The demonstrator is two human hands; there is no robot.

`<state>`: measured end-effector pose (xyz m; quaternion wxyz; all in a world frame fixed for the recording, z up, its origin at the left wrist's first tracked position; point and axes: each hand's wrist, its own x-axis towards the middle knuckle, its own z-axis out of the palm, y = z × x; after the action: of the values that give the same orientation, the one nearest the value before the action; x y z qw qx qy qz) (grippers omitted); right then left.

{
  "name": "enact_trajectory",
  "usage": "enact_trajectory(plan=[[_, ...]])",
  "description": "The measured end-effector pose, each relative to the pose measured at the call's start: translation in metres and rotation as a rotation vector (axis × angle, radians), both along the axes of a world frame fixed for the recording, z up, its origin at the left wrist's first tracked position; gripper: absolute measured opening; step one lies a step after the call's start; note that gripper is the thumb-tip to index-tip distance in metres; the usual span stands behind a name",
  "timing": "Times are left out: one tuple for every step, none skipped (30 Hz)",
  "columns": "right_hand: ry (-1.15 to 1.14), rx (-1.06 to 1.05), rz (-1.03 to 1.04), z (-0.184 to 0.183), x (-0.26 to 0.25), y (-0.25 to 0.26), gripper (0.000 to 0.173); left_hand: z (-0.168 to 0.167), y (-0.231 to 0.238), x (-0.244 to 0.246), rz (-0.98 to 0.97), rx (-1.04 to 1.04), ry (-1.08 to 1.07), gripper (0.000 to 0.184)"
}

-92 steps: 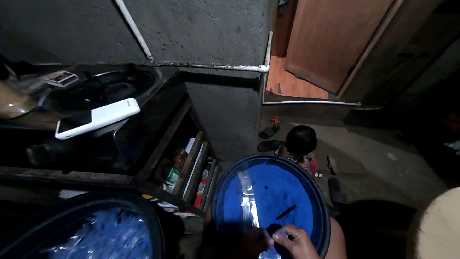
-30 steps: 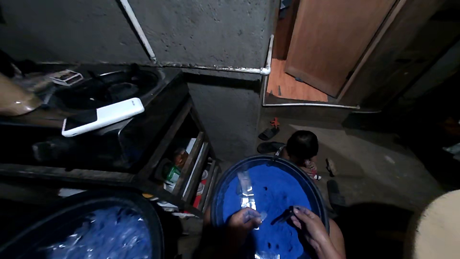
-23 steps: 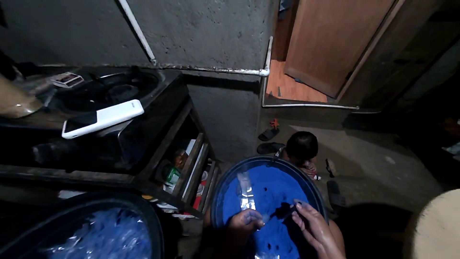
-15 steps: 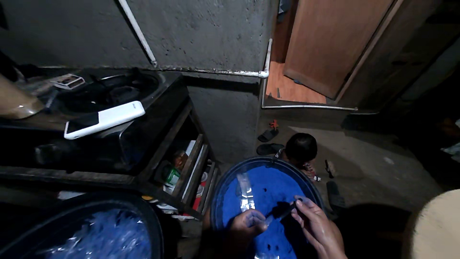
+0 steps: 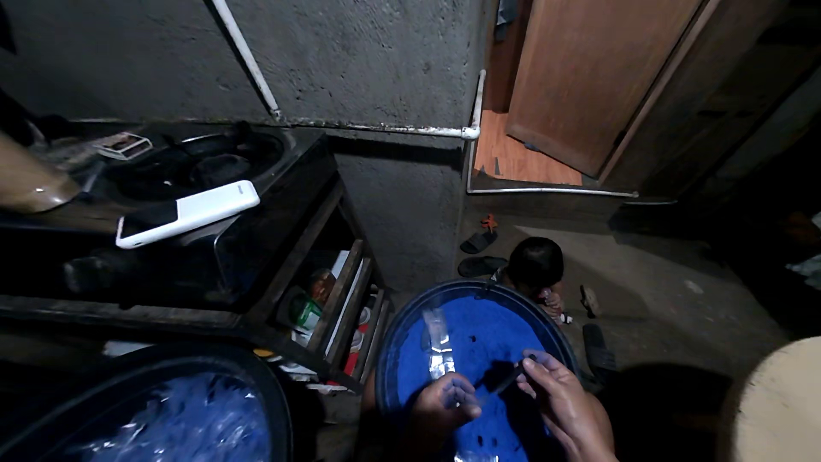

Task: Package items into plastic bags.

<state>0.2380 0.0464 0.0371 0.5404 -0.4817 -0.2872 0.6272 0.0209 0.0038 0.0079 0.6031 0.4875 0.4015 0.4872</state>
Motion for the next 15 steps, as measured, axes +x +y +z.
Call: enact_trajectory(plan=[[-0.031,0.014,0.003,0.000,0.000,0.000,0.013,0.001,0.000,0.000,-0.008,-0.002,0.033,0.023],[-0.063,0.029,0.005,0.000,0.000,-0.001,0.014,0.002,0.000,0.000,-0.015,-0.008,0.064,0.023],[-0.092,0.048,0.011,0.000,0.000,-0.001,0.015,0.003,0.000,0.000,-0.025,-0.012,0.080,0.024],[-0.114,0.070,0.020,0.000,0.000,-0.001,0.016,0.003,0.000,0.000,-0.031,-0.013,0.085,0.025],[-0.134,0.096,0.034,-0.001,0.000,-0.001,0.017,0.002,0.000,0.000,-0.030,-0.014,0.082,0.026],[-0.151,0.125,0.048,-0.001,0.000,-0.001,0.018,0.001,0.000,0.001,-0.031,-0.012,0.082,0.027],[-0.173,0.161,0.060,0.000,0.000,-0.001,0.020,0.002,0.001,0.001,-0.038,-0.011,0.086,0.029],[-0.205,0.202,0.074,0.001,0.000,-0.002,0.021,0.002,0.001,0.000,-0.042,-0.010,0.085,0.031],[-0.241,0.247,0.088,0.003,0.000,-0.002,0.023,0.001,0.001,0.000,-0.040,-0.004,0.080,0.032],[-0.280,0.299,0.109,0.006,0.001,-0.002,0.023,-0.001,0.002,0.000,-0.036,0.002,0.077,0.033],[-0.320,0.354,0.128,0.008,0.001,-0.002,0.023,-0.001,0.002,0.000,-0.027,-0.005,0.077,0.032],[-0.352,0.397,0.147,0.011,0.002,-0.001,0.023,0.000,0.002,0.000,-0.016,-0.022,0.085,0.031],[-0.373,0.429,0.160,0.013,0.002,0.000,0.022,0.002,0.002,0.000,-0.012,-0.041,0.102,0.030],[-0.395,0.445,0.167,0.015,0.001,0.001,0.022,0.004,0.002,-0.001,-0.021,-0.055,0.110,0.028],[-0.419,0.458,0.174,0.016,0.000,0.002,0.022,0.005,0.002,-0.001,-0.032,-0.058,0.111,0.027]])
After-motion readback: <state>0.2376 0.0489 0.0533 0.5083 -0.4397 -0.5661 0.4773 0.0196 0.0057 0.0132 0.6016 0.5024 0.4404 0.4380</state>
